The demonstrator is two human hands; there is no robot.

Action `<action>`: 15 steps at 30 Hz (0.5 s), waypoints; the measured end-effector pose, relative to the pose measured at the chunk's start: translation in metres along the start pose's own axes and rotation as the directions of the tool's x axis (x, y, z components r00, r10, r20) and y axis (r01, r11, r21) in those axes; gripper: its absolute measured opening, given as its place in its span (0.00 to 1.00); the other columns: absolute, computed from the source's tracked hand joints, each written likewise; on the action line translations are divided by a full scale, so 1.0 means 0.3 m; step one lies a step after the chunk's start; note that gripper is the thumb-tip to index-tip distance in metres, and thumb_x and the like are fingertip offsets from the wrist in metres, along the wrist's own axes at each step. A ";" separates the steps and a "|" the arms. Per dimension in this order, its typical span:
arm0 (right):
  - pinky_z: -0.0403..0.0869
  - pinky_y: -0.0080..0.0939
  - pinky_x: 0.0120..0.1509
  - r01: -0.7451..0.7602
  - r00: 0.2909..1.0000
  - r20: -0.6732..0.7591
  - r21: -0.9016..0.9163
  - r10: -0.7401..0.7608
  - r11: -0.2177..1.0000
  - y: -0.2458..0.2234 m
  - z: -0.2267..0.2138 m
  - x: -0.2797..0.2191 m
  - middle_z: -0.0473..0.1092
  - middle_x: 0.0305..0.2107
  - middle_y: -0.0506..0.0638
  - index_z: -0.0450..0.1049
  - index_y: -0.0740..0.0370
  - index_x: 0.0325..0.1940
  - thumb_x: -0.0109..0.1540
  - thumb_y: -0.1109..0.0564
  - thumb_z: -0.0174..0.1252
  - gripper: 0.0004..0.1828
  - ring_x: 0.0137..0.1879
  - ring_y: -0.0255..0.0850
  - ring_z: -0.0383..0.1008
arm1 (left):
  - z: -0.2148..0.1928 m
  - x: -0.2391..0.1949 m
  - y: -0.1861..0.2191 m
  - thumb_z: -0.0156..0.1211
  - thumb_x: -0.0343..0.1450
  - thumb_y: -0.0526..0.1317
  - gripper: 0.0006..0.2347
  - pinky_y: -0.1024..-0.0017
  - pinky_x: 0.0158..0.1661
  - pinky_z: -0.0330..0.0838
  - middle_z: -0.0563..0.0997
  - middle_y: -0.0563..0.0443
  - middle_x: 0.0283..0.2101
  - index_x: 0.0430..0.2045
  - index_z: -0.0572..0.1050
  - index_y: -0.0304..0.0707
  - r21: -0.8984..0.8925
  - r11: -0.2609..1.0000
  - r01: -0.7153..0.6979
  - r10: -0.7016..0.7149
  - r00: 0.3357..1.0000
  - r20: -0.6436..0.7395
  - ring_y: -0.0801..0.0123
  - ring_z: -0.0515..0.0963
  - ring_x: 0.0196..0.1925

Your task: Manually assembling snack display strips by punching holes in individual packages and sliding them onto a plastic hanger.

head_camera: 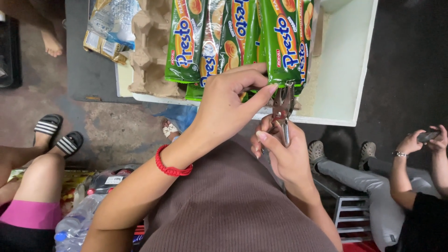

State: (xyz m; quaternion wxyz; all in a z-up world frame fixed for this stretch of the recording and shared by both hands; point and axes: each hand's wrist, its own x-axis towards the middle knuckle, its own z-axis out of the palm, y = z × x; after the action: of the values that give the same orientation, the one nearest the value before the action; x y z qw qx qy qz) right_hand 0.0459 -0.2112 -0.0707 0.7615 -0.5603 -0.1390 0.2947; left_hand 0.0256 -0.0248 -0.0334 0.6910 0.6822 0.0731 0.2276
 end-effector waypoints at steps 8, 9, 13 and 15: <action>0.68 0.38 0.23 -0.001 1.000 -0.007 0.041 0.002 0.999 0.058 0.006 0.022 0.64 0.22 0.56 0.65 0.71 0.36 0.63 0.70 0.60 0.09 0.23 0.40 0.68 | -0.011 0.020 0.033 0.66 0.69 0.36 0.07 0.59 0.41 0.84 0.83 0.27 0.42 0.25 0.77 0.28 0.041 0.995 0.093 -0.095 0.995 0.041 0.44 0.87 0.42; 0.68 0.38 0.23 0.014 1.000 -0.002 0.039 -0.014 0.999 0.042 0.020 0.027 0.64 0.22 0.56 0.65 0.71 0.36 0.63 0.70 0.60 0.09 0.23 0.40 0.68 | -0.017 0.039 0.045 0.66 0.69 0.36 0.07 0.59 0.41 0.84 0.83 0.27 0.42 0.25 0.77 0.28 0.042 0.996 0.077 -0.078 0.996 0.041 0.44 0.87 0.42; 0.65 0.38 0.25 -0.212 0.977 -0.016 -0.013 0.212 0.977 0.024 0.042 0.034 0.58 0.20 0.49 0.62 0.60 0.30 0.62 0.65 0.61 0.13 0.23 0.38 0.64 | -0.040 0.116 0.091 0.60 0.71 0.50 0.16 0.75 0.36 0.74 0.79 0.52 0.30 0.40 0.61 0.45 0.222 0.924 0.312 -0.339 0.936 0.097 0.75 0.81 0.29; 0.64 0.38 0.25 -0.234 0.972 -0.016 0.019 0.234 0.972 0.037 0.041 0.029 0.57 0.21 0.48 0.63 0.60 0.31 0.62 0.65 0.62 0.13 0.23 0.39 0.63 | -0.048 0.136 0.108 0.59 0.73 0.49 0.17 0.72 0.32 0.68 0.76 0.59 0.21 0.47 0.60 0.45 0.347 0.897 0.272 -0.342 0.927 0.156 0.72 0.78 0.22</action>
State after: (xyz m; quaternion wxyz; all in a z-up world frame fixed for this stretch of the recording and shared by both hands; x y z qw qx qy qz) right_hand 0.0430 -0.1943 -0.0780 0.7275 -0.5689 -0.0626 0.3784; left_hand 0.0490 0.0040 0.0059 0.6025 0.7850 0.1419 0.0260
